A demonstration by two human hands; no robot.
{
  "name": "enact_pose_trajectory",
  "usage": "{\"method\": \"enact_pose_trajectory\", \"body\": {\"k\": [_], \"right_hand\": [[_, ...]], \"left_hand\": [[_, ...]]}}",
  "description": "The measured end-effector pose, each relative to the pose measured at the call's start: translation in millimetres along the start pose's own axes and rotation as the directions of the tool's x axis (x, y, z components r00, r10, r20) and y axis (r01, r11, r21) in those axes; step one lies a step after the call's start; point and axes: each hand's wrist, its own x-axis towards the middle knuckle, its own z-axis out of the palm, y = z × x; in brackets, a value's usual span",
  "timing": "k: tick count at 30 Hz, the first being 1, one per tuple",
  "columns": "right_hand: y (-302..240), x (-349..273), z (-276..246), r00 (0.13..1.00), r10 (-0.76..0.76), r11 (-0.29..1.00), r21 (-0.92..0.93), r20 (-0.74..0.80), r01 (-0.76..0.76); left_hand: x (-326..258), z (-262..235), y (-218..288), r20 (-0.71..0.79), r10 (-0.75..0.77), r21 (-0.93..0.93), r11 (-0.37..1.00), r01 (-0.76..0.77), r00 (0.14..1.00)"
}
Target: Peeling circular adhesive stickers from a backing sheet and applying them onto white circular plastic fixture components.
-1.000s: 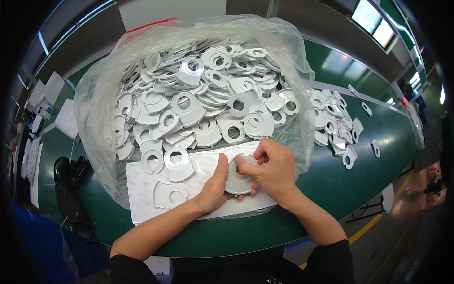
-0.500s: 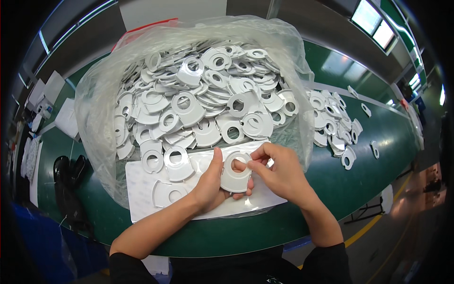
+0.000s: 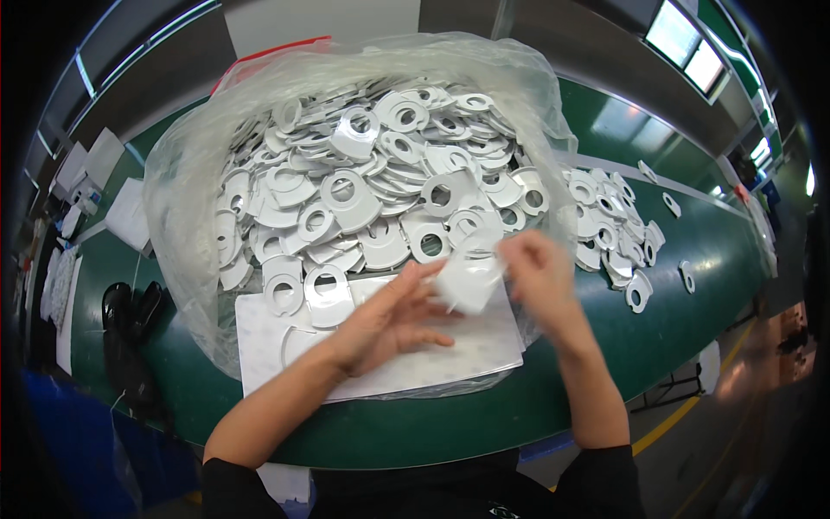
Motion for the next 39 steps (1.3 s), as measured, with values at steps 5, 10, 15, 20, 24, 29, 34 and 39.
{"method": "enact_pose_trajectory", "body": {"k": [5, 10, 15, 20, 24, 29, 34, 39], "right_hand": [[20, 21, -76, 0.916, 0.179, 0.642, 0.748, -0.358, 0.167], [13, 19, -50, 0.917, 0.241, 0.625, 0.774, -0.319, 0.105], [-7, -7, -3, 0.984, -0.080, 0.988, 0.141, 0.159, 0.057], [-11, -25, 7, 0.810, -0.290, 0.779, -0.366, 0.510, 0.510], [-20, -28, 8, 0.796, -0.200, 0.767, -0.414, 0.572, 0.490], [-11, -34, 16, 0.769, -0.289, 0.740, -0.376, 0.570, 0.557], [7, -16, 15, 0.902, -0.296, 0.776, -0.472, 0.315, 0.420], [6, -9, 17, 0.894, -0.249, 0.766, -0.489, 0.373, 0.417]], "left_hand": [[-32, -8, 70, -0.108, 0.408, 0.843, 0.521, -0.134, 0.907], [-53, -11, 60, -0.132, 0.637, 0.865, -0.300, 0.402, 0.760], [-32, -22, 22, -0.247, 0.561, 0.768, -0.383, 0.513, 0.790], [-31, -21, 24, -0.228, 0.527, 0.786, -0.397, 0.474, 0.819], [-36, -21, 29, -0.117, 0.516, 0.841, -0.403, 0.361, 0.849], [-27, 1, 38, 0.033, 0.598, 0.978, -0.186, 0.099, 0.801], [-15, 3, 24, -0.302, 0.283, 0.573, 0.817, -0.063, 0.911], [1, -6, -6, -0.321, 0.072, -0.227, 0.962, -0.150, 0.944]]}}
